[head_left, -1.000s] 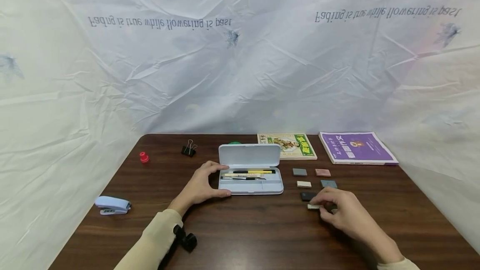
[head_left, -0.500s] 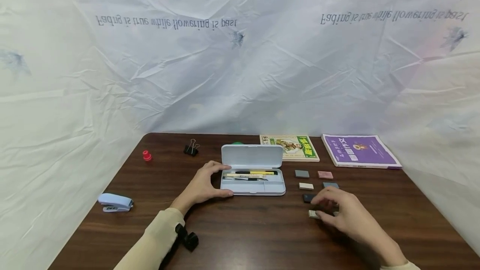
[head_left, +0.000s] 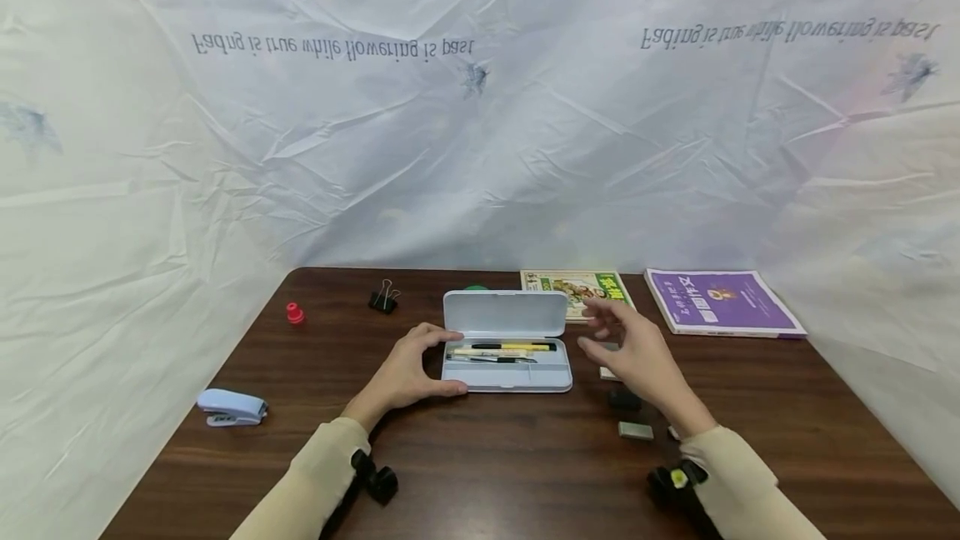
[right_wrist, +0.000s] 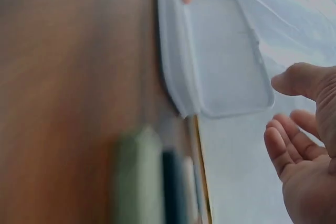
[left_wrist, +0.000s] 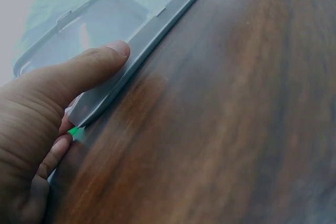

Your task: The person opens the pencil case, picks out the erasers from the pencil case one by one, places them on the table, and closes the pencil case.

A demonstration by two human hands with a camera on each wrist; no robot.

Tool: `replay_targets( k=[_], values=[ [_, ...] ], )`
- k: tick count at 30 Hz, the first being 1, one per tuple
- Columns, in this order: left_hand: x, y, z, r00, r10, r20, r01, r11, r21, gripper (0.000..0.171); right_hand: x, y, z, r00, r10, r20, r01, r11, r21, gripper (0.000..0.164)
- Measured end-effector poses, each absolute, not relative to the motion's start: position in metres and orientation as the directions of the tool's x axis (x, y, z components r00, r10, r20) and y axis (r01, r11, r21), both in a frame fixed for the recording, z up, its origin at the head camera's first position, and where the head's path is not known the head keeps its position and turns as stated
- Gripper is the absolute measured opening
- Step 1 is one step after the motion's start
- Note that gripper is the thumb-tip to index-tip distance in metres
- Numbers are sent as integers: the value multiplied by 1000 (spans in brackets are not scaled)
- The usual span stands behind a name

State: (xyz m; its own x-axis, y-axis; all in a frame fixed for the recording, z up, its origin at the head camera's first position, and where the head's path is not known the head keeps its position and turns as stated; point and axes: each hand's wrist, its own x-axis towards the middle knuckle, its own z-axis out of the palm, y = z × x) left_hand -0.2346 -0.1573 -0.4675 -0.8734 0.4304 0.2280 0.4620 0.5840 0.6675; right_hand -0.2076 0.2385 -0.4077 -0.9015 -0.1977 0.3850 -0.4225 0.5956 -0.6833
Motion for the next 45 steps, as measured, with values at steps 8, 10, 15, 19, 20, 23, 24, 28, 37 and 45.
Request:
replay_targets(
  k=[8, 10, 15, 19, 20, 23, 24, 28, 37, 45],
  values=[
    [-235, -152, -469, -878, 421, 230, 455, 581, 674, 81, -235, 214, -402, -911, -182, 370, -408, 531, -743, 45],
    [-236, -151, -469, -886, 402, 229, 439, 575, 690, 82, -236, 212, -402, -911, -178, 372, -407, 536, -740, 40],
    [-238, -149, -470, -909, 350, 227, 387, 507, 770, 95, -235, 214, -401, -909, -174, 379, -409, 549, -729, 30],
    [-237, -149, -470, -906, 356, 228, 384, 466, 797, 108, -235, 217, -399, -907, -227, 353, -419, 552, -721, 20],
    [-236, -150, -470, -901, 366, 232, 393, 466, 793, 111, -235, 218, -398, -906, -257, 336, -423, 545, -724, 17],
    [-236, -153, -470, -883, 397, 249, 433, 488, 758, 108, -235, 221, -398, -888, -369, 274, -442, 522, -730, 21],
    [-236, -154, -469, -877, 406, 257, 449, 503, 738, 101, -235, 221, -398, -881, -402, 248, -443, 520, -730, 28],
    [-236, -156, -469, -853, 433, 290, 503, 539, 675, 72, -236, 220, -403, -846, -503, 177, -469, 545, -695, 55],
    [-236, -154, -468, -868, 430, 248, 475, 575, 666, 85, -234, 219, -410, -850, -523, 65, -456, 666, -590, 70],
    [-234, -157, -469, -873, 423, 241, 465, 579, 669, 88, -230, 214, -411, -852, -522, 41, -443, 677, -587, 70]
  ],
)
